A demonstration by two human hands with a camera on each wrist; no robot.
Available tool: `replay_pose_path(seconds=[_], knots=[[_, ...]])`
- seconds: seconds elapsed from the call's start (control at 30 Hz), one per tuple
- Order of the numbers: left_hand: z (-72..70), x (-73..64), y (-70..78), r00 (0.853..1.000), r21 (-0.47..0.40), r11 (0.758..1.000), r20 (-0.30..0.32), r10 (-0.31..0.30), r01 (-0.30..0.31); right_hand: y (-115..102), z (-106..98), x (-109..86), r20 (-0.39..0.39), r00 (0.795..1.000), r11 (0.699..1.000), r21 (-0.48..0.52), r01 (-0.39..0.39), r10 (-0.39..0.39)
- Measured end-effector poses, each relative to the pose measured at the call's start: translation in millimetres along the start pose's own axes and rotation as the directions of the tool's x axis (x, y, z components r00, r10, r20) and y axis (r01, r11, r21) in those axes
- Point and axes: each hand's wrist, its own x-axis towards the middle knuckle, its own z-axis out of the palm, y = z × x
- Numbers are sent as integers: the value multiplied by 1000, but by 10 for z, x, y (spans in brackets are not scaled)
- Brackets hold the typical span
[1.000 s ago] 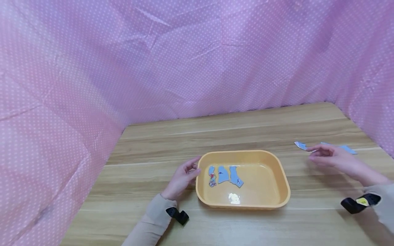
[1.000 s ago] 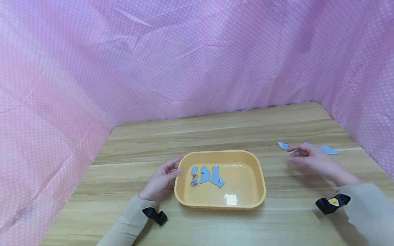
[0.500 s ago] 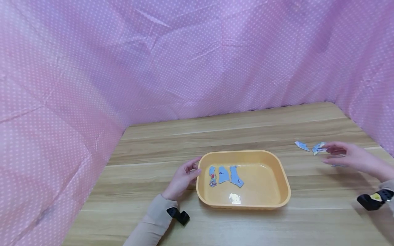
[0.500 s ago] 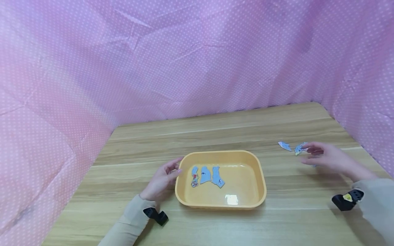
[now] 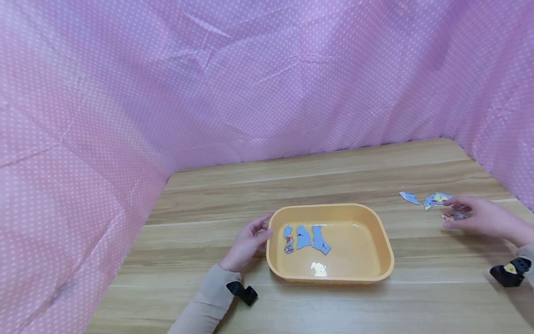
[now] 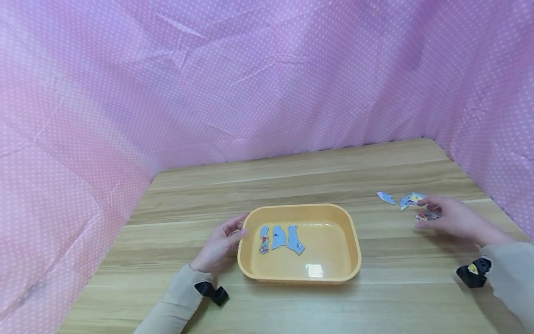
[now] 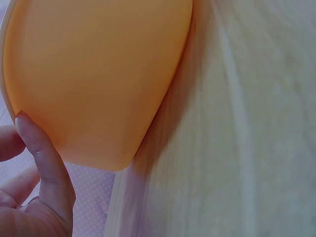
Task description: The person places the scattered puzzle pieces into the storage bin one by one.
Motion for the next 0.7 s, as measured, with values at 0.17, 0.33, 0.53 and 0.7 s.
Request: replay_pose_path(seconds=[0.17,0.33,0.53,0.7], knots=[[0,-10,6,1000,6,1000,2,-2,2,38,8,7,3,1000,999,-38,-8,8],[6,-15,17,1000,0,1000,4,1,-1,80,32,3,-11,1000,995,-93,25,-26],[19,-22,29,1000,-4,1000,-2,1,-1,96,73,-12,-47,997,992,-116,48,-54],[22,-31,42,1000,-3,1000,-4,-4,4,83,88,-17,-71,993,990,-117,81,-90]])
